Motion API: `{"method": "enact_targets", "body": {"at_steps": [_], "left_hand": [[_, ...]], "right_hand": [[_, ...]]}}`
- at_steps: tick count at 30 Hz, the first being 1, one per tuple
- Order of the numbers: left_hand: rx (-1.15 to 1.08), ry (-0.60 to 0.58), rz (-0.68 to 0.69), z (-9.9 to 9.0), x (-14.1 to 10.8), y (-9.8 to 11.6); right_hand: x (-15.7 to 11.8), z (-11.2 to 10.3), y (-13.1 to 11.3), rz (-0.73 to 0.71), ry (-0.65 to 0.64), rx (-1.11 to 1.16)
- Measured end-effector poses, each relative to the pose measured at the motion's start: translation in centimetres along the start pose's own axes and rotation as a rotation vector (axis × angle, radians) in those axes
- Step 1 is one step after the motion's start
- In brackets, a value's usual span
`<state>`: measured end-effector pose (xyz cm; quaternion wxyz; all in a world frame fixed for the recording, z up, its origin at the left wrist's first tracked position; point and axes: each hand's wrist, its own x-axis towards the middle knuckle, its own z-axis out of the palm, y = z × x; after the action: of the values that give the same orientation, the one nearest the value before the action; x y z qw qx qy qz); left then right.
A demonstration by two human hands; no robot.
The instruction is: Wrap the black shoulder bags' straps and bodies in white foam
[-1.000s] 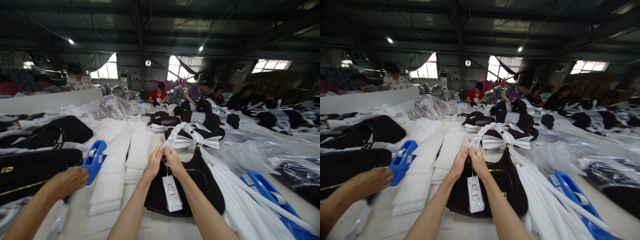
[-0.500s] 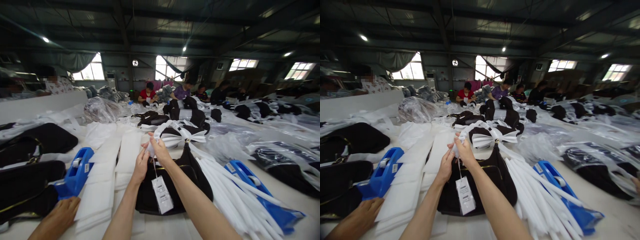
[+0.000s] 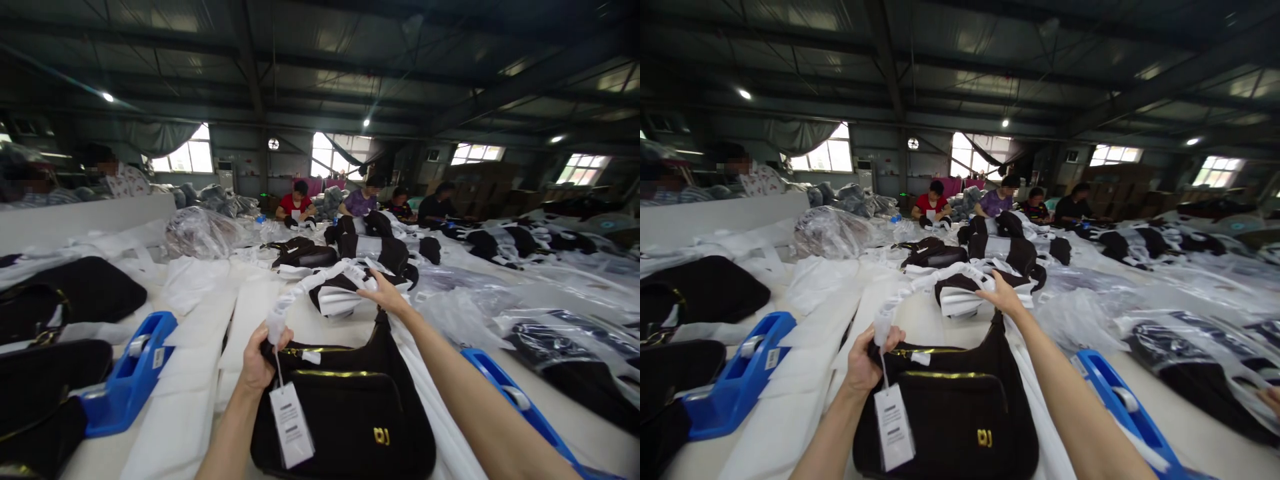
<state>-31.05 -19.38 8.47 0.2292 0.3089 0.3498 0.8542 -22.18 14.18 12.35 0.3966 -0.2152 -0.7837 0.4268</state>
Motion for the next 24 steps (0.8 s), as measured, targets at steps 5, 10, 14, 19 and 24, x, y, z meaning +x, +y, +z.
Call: {"method": "enact_targets", "body": {"at_steps": [5,10,14,19,24], "left_hand": [[-0.047,0.068,-0.006,-0.9,0.5,-0.1],[-0.122,0.145,-0.089,-1.7,1.1,-0.6],[-0.101,0.132,-0.183,-1.9,1.7,-0.1],[0.555,0.341,-0.130,-1.4,3.6,3.2],[0.915,0.207,0.245,4.1,3.5,5.4]], "right_hand": [[-0.9,-3.8,-2.9,0.094,-0.493,0.140],[-3.6,-8.7,-6.4,0.115,-0.636,0.274],[-5.9,-10.4,-8.5,0.103,-0.657,0.306],[-7.0,-10.1,-9.8,0.095,-0.638,0.352],[-7.2,-9.1,-10.2,0.149,-0.547,0.337]]}}
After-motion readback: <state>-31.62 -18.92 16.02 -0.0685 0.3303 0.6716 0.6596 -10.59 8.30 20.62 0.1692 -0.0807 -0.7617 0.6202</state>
